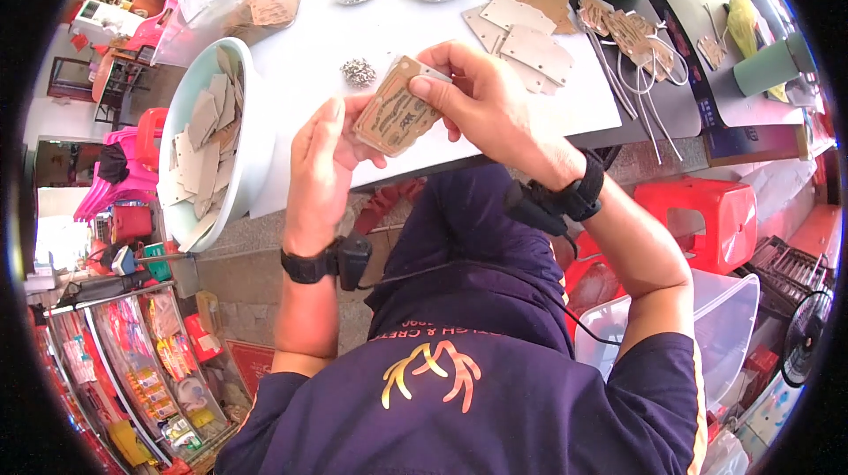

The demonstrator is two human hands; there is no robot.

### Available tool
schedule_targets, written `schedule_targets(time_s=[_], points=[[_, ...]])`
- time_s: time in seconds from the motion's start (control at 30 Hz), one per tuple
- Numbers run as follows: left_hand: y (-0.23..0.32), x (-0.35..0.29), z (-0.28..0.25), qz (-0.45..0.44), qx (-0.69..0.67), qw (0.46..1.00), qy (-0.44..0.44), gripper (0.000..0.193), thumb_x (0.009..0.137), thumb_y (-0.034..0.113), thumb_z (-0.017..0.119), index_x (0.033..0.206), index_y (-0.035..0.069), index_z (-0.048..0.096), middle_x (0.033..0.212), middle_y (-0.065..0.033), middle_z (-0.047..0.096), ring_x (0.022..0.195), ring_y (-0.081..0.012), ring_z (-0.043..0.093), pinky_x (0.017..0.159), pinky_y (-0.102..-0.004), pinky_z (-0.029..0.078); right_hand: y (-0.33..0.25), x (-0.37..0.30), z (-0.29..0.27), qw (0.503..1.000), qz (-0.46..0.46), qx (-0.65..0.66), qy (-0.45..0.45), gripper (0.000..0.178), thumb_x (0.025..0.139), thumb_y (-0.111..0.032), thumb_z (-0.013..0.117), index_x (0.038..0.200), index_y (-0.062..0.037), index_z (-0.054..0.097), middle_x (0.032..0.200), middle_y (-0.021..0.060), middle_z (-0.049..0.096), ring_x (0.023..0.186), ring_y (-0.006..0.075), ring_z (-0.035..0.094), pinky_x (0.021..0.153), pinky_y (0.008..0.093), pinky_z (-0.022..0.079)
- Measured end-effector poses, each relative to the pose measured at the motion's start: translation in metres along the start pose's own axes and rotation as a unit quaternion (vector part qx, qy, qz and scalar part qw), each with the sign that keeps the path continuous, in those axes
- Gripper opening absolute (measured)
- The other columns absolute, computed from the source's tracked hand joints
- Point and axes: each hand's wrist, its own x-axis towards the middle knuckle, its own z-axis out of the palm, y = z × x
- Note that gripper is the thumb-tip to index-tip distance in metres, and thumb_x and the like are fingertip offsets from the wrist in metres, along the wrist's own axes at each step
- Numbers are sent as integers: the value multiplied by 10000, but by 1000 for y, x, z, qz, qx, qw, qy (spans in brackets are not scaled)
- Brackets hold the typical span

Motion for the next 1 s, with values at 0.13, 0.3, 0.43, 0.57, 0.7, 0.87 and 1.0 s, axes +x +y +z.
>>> schedule_targets(time_s=[0.13, 0.3, 0.43, 0.57, 0.7, 0.87, 1.0], points=[[-19, -12, 13, 51, -44, 997, 46, 353, 1010, 216, 499, 1241, -51, 511, 1031, -107, 649, 842, -138, 629, 689, -266, 517, 12, -5, 14, 995, -9, 90, 41, 275, 982, -216, 566, 1133, 11, 527, 863, 38, 597, 594, 54, 498, 523, 198, 451], [-23, -16, 23, 69, -73, 991, 89, 294, 970, 139, 573, 1214, -20, 538, 995, -81, 647, 810, -110, 602, 660, -240, 496, 11, -14, 25, 991, -5, 121, 56, 266, 986, -215, 560, 1127, 7, 519, 858, 32, 593, 617, 52, 503, 528, 201, 453], [-18, -17, 22, 76, -37, 993, 78, 298, 997, 168, 525, 1225, -24, 543, 1017, -86, 645, 788, -113, 578, 640, -237, 463, 11, -18, 26, 988, 44, 137, 52, 367, 973, -193, 584, 1252, 23, 485, 1002, 51, 575, 629, 43, 501, 521, 194, 443], [-13, -17, 19, 74, -4, 996, 51, 383, 1046, 259, 416, 1266, -30, 537, 962, -69, 639, 710, -77, 537, 612, -203, 439, 8, -17, 21, 993, 41, 104, 42, 489, 957, -158, 608, 1395, -32, 433, 1132, 33, 526, 633, 33, 490, 515, 180, 424], [-10, -17, 22, 67, 12, 996, 51, 442, 1059, 310, 355, 1285, -26, 529, 943, -73, 639, 691, -76, 526, 609, -196, 432, 8, -20, 21, 995, 37, 76, 59, 473, 949, -151, 619, 1390, -74, 466, 1100, 6, 539, 644, 32, 490, 516, 180, 412], [-10, -16, 19, 55, 19, 997, 43, 453, 1057, 325, 359, 1275, -28, 539, 929, -56, 635, 676, -73, 517, 607, -194, 424, 3, -22, 15, 997, 33, -36, 63, 463, 916, -109, 655, 1352, -66, 506, 1027, 30, 576, 626, 47, 518, 514, 209, 423], [-11, -15, 21, 78, 60, 994, 45, 411, 1046, 298, 411, 1259, -22, 556, 926, -40, 631, 660, -63, 510, 592, -191, 418, 5, -21, 19, 995, -24, -53, 84, 466, 903, -92, 666, 1342, -62, 513, 986, 48, 580, 612, 54, 532, 519, 218, 437]])
